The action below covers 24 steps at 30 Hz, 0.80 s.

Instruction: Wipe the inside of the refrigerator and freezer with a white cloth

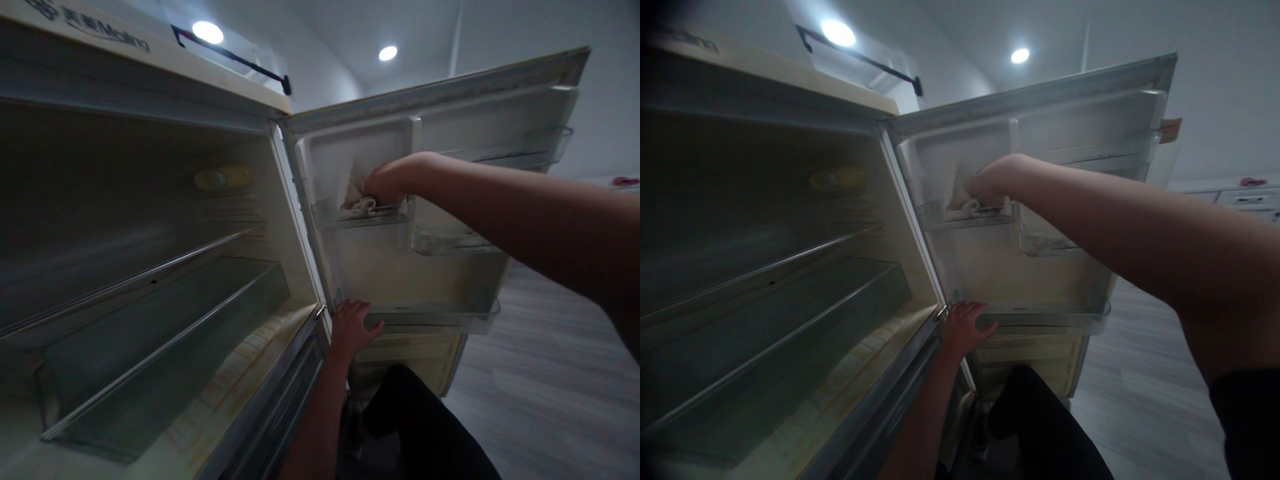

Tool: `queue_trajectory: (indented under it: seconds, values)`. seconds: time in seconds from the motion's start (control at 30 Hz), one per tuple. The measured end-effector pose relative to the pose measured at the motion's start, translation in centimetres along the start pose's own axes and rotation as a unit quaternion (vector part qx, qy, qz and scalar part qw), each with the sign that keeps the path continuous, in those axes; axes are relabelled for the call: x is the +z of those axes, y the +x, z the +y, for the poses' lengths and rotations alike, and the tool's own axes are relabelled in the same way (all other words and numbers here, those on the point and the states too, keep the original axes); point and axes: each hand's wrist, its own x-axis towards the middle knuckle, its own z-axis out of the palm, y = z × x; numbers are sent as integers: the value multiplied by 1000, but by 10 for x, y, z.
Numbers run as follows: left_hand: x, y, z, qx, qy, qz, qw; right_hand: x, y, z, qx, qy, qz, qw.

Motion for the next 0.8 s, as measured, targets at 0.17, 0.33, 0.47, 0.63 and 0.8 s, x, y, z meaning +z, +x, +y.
queue_trajectory:
  seconds: [0.17,0.33,0.47,0.63,0.8]
  values:
    - [-4,1,3,-9,1,-9,1000,7,2,-4,-71,-46,32,996]
    - [-6,2,6,-13,10,-14,1000,-8,-2,-22,-98,-122,176,972]
    - [-8,2,5,-19,18,-30,999,-21,-8,-42,-33,-166,277,946]
    - [-10,2,4,-18,29,-39,999,-30,-26,-46,34,-169,204,964]
    - [-12,3,8,-20,22,-29,999,-41,-44,-21,61,-153,136,977]
